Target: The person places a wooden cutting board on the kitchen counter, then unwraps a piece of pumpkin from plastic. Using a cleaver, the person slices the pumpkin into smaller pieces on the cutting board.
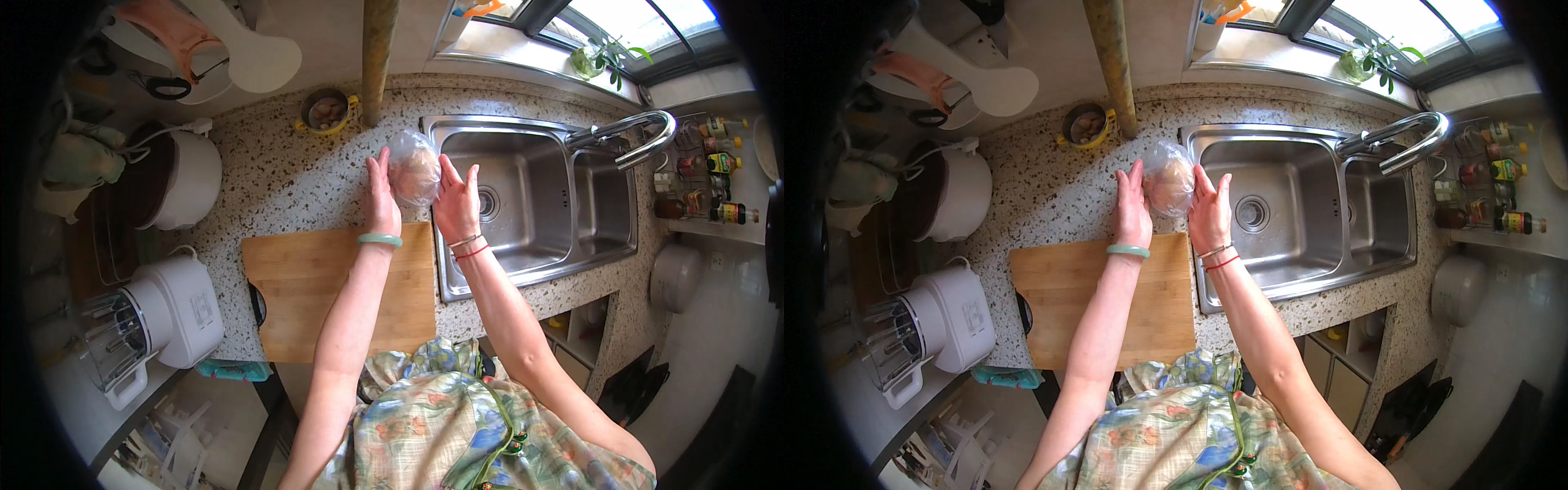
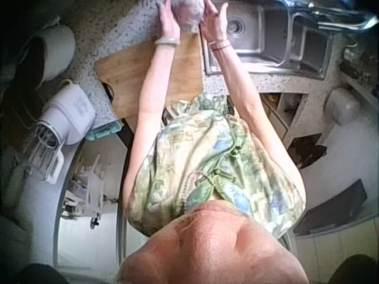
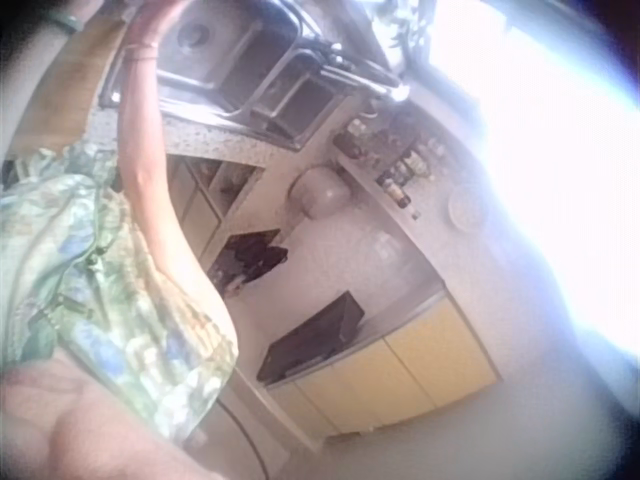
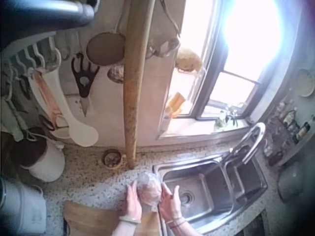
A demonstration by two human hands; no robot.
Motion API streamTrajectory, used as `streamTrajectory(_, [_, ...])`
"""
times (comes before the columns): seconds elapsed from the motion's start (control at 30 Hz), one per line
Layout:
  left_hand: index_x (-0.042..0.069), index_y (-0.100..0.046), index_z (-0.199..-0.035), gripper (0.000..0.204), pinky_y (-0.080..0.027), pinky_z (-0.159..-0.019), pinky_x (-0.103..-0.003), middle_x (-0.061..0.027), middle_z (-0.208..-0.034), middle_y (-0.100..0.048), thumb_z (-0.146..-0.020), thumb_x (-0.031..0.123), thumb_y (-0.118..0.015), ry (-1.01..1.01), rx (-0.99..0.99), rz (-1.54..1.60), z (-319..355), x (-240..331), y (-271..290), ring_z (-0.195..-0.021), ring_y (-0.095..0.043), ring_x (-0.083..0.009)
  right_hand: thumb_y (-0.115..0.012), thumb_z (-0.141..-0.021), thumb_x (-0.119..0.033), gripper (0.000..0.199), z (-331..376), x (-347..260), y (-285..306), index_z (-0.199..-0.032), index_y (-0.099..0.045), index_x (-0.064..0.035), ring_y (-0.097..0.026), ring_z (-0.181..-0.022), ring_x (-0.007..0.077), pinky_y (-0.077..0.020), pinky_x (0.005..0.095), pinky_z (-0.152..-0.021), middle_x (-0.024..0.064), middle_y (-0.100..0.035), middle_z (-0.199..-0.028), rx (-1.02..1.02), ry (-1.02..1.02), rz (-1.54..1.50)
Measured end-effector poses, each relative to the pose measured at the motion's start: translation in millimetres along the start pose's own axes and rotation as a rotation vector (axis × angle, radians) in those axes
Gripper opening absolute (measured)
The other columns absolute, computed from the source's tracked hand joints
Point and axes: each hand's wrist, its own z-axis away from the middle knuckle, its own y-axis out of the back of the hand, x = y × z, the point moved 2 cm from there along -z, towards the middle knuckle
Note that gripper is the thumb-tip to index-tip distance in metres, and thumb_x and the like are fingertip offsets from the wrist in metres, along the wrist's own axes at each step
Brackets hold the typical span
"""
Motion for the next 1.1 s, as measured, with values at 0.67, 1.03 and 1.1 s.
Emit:
streamTrajectory(0.67, [0.007,-0.047,-0.142,0.052,-0.041,-0.107,-0.035,-0.0030,-0.138,-0.054,-0.101,0.038,-0.056,-0.041,0.187,0.065,148.0,38.7,26.4,-0.126,-0.051,-0.0162,-0.023,-0.107,-0.054,0.071,161.9,10.7,-86.8,-0.152,-0.036,-0.0001,-0.030,-0.148,0.0228,-0.0215,0.0368,-0.120,0.0126,-0.036,-0.158,-0.369,0.039,0.405])
streamTrajectory(1.03, [0.004,-0.041,-0.146,0.059,-0.041,-0.112,-0.046,-0.0095,-0.145,-0.051,-0.103,0.042,-0.052,0.039,0.195,0.251,247.4,-14.8,80.5,-0.132,-0.051,-0.0239,-0.037,-0.107,-0.045,0.059,222.6,32.5,-3.0,-0.149,-0.041,-0.0044,-0.040,-0.142,0.0211,-0.0336,0.0388,-0.112,0.0092,-0.043,-0.154,-0.158,-0.216,0.250])
streamTrajectory(1.1, [0.004,-0.041,-0.146,0.059,-0.041,-0.112,-0.047,-0.0104,-0.145,-0.051,-0.103,0.041,-0.052,0.036,0.174,0.245,253.1,-20.7,86.3,-0.132,-0.051,-0.0248,-0.047,-0.105,-0.037,0.053,228.5,44.9,7.6,-0.149,-0.042,-0.0074,-0.042,-0.139,0.0185,-0.0362,0.0379,-0.109,0.0065,-0.045,-0.153,-0.119,-0.273,0.209])
